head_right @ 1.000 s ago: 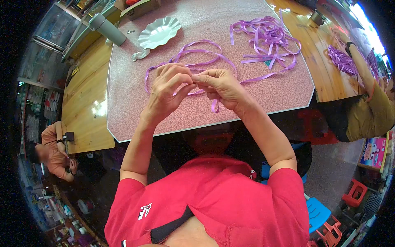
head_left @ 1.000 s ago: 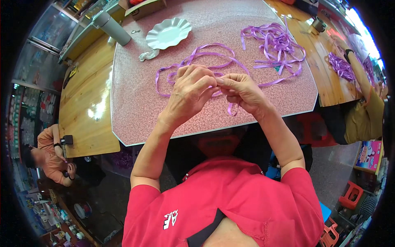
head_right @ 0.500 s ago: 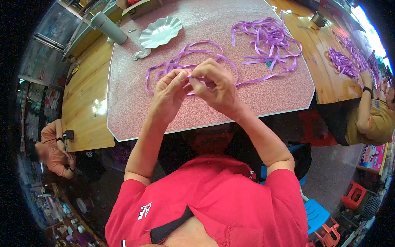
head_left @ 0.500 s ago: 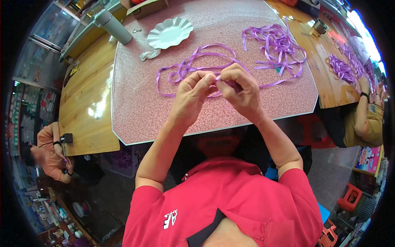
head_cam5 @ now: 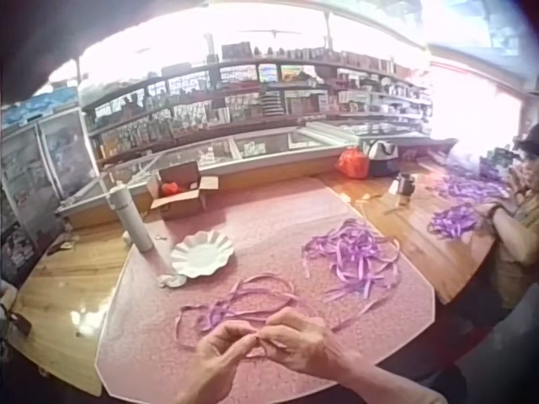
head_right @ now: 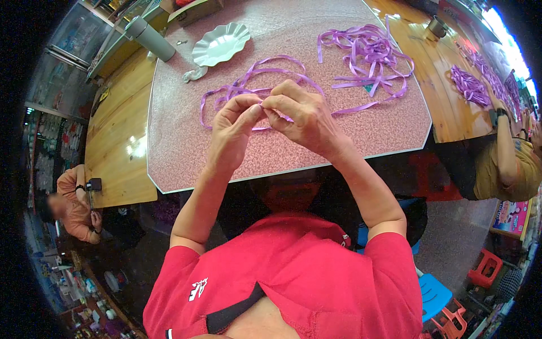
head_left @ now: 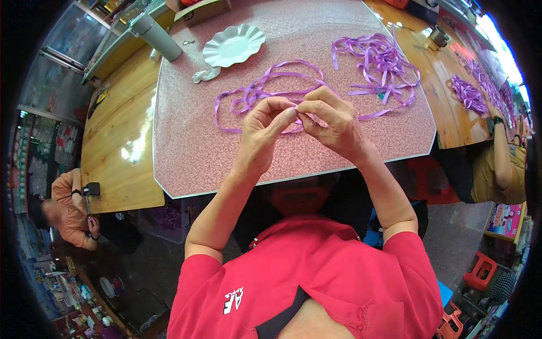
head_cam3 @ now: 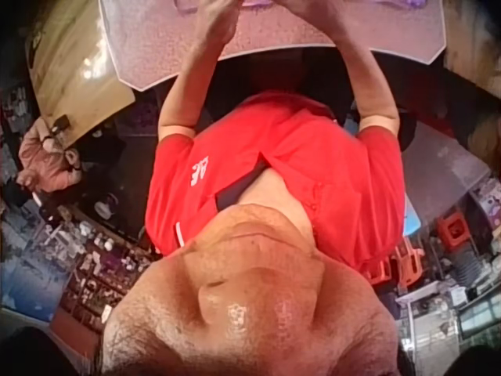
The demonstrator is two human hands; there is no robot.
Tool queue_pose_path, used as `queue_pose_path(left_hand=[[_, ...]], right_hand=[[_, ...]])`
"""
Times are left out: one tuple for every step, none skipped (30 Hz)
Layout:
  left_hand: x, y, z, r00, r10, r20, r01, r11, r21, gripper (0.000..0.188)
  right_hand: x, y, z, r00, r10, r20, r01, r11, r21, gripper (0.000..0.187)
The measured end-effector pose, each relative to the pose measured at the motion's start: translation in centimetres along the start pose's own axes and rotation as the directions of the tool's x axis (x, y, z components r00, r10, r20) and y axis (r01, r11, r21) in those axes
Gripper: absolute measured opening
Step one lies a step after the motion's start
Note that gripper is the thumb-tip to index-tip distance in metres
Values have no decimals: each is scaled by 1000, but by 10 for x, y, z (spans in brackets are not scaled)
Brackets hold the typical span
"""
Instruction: Untying and sorting a bundle of purple ribbons at a table.
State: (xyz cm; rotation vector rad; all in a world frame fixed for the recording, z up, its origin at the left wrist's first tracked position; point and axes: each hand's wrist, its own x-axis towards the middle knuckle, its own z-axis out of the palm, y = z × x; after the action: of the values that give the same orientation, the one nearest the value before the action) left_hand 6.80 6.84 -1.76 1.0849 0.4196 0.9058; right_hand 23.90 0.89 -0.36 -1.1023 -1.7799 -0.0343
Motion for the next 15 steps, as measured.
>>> queue_pose_path(left_hand=[[0,-3,-1,998,70,-11,-69,996,61,11],[0,-5,-1,998,69,-10,-69,996,61,11],[1,-8,-2,993,118,-17,-115,987,112,10],[1,-10,-1,986,166,-22,-160,974,163,10],[2,-12,1,986,166,-22,-160,974,162,10],[2,-14,3,983,174,-54,-162,970,179,9],[2,-16,6,979,183,-85,-164,967,196,9],[2,-18,10,979,183,-85,-164,967,196,9],[2,-18,15,983,147,-109,-131,982,135,8],[2,-18,17,986,108,-130,-99,992,73,7],[3,-17,18,986,108,-129,-99,992,73,7],[3,-17,18,985,128,-114,-116,987,107,7],[3,-17,18,984,147,-98,-132,981,142,7],[4,-18,17,984,147,-99,-132,981,142,7],[6,-20,14,966,241,-92,-208,937,279,7]], right_hand=[[0,0,1,1000,5,-2,-5,1000,9,22],[1,-1,1,1000,5,-2,-5,1000,9,22],[2,-2,0,1000,30,-1,-30,999,22,20],[3,-4,1,998,56,0,-55,998,35,18],[3,-5,2,998,56,0,-56,998,35,18],[3,-7,4,989,147,-13,-145,984,100,13],[3,-9,5,971,239,-21,-232,958,166,9],[2,-9,7,971,239,-21,-232,958,166,9],[0,-8,9,945,323,-49,-312,936,162,7],[-1,-8,10,911,404,-77,-389,907,161,5],[-2,-8,10,911,405,-77,-389,907,160,5],[-2,-9,9,890,454,-49,-439,880,182,5],[-2,-10,9,865,502,-20,-488,849,202,7],[-2,-10,9,865,502,-19,-488,849,203,7],[-1,-11,8,825,565,30,-549,787,281,9]])
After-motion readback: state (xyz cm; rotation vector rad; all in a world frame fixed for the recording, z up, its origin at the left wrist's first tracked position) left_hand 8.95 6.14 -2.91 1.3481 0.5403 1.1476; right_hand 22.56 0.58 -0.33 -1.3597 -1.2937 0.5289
